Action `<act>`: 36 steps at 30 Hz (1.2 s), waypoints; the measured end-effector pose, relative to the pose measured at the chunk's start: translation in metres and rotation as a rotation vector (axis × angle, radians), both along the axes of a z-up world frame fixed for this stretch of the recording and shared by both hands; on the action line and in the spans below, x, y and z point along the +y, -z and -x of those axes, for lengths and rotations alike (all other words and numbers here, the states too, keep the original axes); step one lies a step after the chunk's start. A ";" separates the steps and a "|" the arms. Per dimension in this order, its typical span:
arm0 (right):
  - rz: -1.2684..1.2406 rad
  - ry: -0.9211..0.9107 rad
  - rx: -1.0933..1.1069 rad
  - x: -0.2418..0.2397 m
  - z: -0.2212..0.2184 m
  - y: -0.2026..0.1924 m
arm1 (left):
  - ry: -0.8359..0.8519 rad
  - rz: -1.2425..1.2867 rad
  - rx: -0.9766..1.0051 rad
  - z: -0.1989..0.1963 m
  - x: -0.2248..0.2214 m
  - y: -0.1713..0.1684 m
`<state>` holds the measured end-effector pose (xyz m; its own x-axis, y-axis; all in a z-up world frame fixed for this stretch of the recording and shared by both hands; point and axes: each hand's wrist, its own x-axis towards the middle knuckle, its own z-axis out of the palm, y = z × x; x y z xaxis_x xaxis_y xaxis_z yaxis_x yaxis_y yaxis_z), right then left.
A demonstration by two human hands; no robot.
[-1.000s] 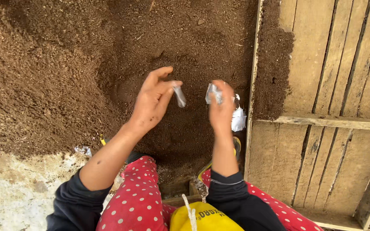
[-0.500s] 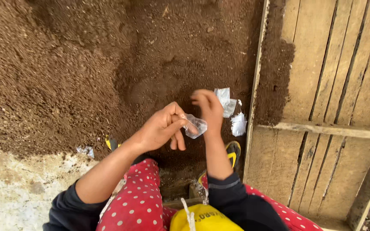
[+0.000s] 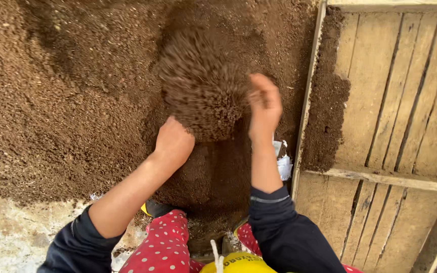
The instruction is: The person fills small plastic packets with soil by hand from a large pile, occasionally using a small scoop to add soil to the packets and then placing the filled packets onto a wooden surface.
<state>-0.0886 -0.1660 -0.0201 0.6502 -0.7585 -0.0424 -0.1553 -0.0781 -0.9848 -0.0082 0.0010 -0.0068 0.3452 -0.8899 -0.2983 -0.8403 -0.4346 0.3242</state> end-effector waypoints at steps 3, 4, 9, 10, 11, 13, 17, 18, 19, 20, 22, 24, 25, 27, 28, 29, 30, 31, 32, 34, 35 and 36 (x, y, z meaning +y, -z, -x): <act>-0.112 0.062 0.060 -0.006 -0.002 0.045 | 0.016 0.153 -0.118 0.013 0.019 0.053; -0.301 0.071 0.094 0.007 -0.003 0.057 | -0.014 0.131 -0.127 0.010 0.016 0.054; -0.132 -0.044 -0.054 0.010 -0.023 0.041 | -0.105 0.039 -0.127 0.019 0.011 0.066; -0.167 -0.120 0.057 0.013 -0.025 0.045 | -0.048 0.171 -0.182 0.022 0.017 0.073; -0.186 -0.198 0.162 0.010 -0.033 0.048 | 0.007 0.314 -0.247 0.020 0.017 0.083; -0.088 -0.223 0.181 -0.003 -0.044 0.026 | 0.001 0.207 -0.217 0.016 0.013 0.058; -0.104 -0.129 0.125 -0.061 -0.078 0.007 | 0.094 0.026 -0.208 0.001 0.009 0.009; -0.080 -0.153 0.079 -0.045 -0.083 0.000 | 0.070 0.041 -0.258 0.000 0.011 0.011; -0.489 -0.085 0.098 -0.030 -0.082 -0.006 | 0.089 -0.028 -0.215 0.000 0.012 0.014; -0.899 -0.026 0.120 -0.016 -0.081 -0.010 | 0.105 -0.098 -0.172 0.000 0.011 0.019; -1.355 0.383 -0.579 -0.063 -0.062 0.091 | 0.053 -0.086 -0.080 -0.003 -0.001 0.046; -1.777 0.802 -1.296 -0.039 -0.055 0.075 | 0.006 -0.082 0.036 -0.003 -0.007 0.059; -1.522 0.531 -0.421 -0.011 -0.063 0.004 | 0.082 -0.144 0.044 -0.005 -0.010 0.057; -1.095 0.236 0.354 0.037 -0.050 -0.069 | 0.156 -0.203 0.046 -0.002 -0.014 0.094; -0.815 0.084 0.538 0.041 -0.048 -0.070 | 0.031 -0.065 0.100 0.002 -0.016 0.133; -0.528 -0.065 0.708 0.047 -0.044 -0.072 | -0.092 0.069 0.159 0.010 -0.016 0.171; -0.528 -0.063 0.709 0.048 -0.042 -0.063 | -0.090 0.069 0.161 0.015 -0.011 0.165; -0.291 -0.219 0.758 0.048 -0.041 -0.053 | -0.051 -0.070 0.146 0.018 -0.007 0.160; -0.049 -0.369 0.797 0.049 -0.041 -0.043 | -0.013 -0.209 0.130 0.020 -0.003 0.155; -0.009 -0.467 0.772 0.044 -0.040 -0.033 | -0.044 0.029 0.039 0.024 -0.006 0.176; 0.034 -0.568 0.739 0.042 -0.040 -0.028 | -0.081 0.266 -0.060 0.028 -0.005 0.188; 0.029 -0.578 0.750 0.045 -0.037 -0.029 | -0.091 0.261 -0.049 0.025 0.002 0.149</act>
